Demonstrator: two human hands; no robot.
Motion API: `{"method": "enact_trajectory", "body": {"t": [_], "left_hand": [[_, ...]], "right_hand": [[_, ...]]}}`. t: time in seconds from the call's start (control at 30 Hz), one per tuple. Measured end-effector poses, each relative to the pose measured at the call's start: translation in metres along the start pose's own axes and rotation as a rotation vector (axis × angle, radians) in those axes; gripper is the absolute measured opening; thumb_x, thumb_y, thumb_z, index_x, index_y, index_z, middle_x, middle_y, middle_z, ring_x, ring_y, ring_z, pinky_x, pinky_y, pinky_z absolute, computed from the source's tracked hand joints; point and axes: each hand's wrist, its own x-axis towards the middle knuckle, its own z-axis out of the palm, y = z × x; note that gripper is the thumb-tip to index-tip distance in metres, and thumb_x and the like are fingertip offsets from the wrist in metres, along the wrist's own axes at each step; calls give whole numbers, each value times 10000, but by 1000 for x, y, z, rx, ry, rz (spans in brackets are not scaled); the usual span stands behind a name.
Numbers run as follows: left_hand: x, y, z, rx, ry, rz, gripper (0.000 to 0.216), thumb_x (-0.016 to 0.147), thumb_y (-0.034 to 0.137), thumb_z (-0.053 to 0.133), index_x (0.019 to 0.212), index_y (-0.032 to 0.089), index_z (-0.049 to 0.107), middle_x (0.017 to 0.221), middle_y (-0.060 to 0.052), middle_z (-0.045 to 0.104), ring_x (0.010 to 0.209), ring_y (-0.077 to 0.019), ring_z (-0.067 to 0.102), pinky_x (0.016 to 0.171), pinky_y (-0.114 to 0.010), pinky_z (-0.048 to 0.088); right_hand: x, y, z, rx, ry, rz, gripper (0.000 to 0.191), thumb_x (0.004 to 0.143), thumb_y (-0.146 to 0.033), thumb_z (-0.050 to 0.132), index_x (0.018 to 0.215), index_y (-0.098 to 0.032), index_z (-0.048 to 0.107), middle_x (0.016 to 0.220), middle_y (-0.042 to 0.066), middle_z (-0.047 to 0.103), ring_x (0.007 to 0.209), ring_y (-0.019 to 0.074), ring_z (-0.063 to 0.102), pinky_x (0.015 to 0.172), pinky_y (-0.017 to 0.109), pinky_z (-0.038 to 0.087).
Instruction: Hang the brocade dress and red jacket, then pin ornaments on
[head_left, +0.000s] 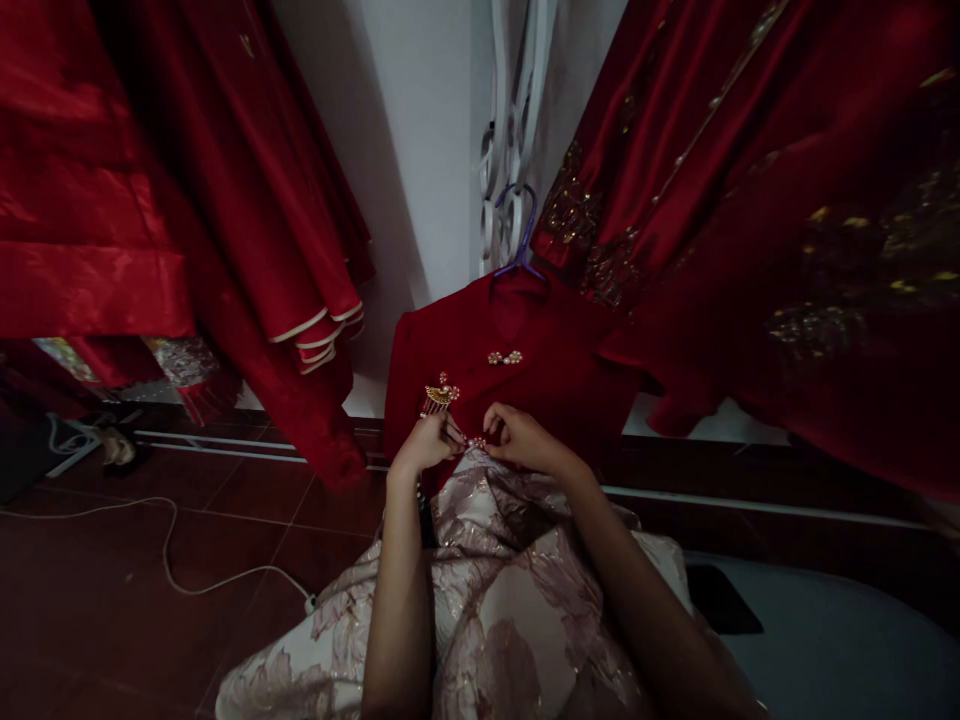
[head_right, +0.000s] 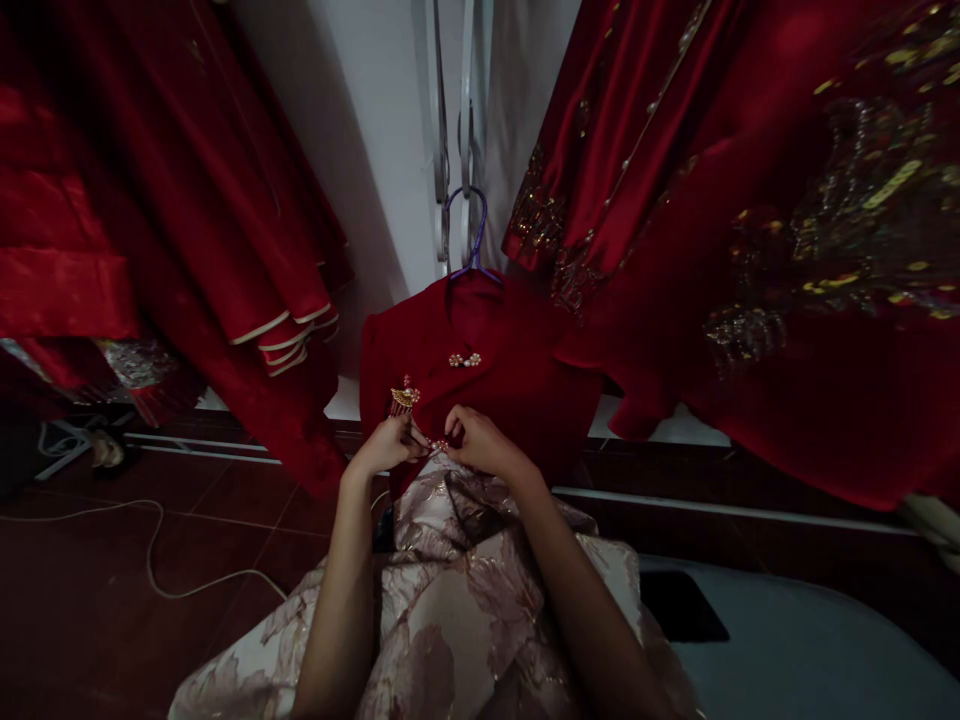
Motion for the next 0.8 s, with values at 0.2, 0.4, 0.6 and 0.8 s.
{"method": "enact_trajectory", "body": {"t": [0.2,0.4,0.6,0.8], "left_hand": [[-7,4,-13,174,8,86,209,571,78,646,768,136,612,747,-10,646,661,-93,583,622,-189,450],[-2,9,1,320,15,74,138,579,175,680,691,139,608,716,-14,658,650,-113,580,614,-202,430],[-2,14,2,472,56,101,275,530,292,731,743,155,623,727,-2,654,650,-118,569,589,-199,402],[-1,13,3,478,59,109,167,591,274,682,701,161,628,714,-6,658,641,-116,570,571,-197,384]], "right_hand": [[-8,-7,-35,0,123,16,175,688,-237,610,832,-178,529,769,3,568,522,59,459,508,193,380],[-7,-9,-28,53,56,28,145,730,-253,578,857,-183,562,741,8,617,610,94,551,565,207,436],[-4,3,-9,86,-70,75,192,714,-223,596,902,-186,579,789,26,654,728,125,612,653,237,484],[-2,11,5,118,-147,101,256,685,-196,625,928,-176,548,819,37,642,732,129,611,665,253,496]]}}
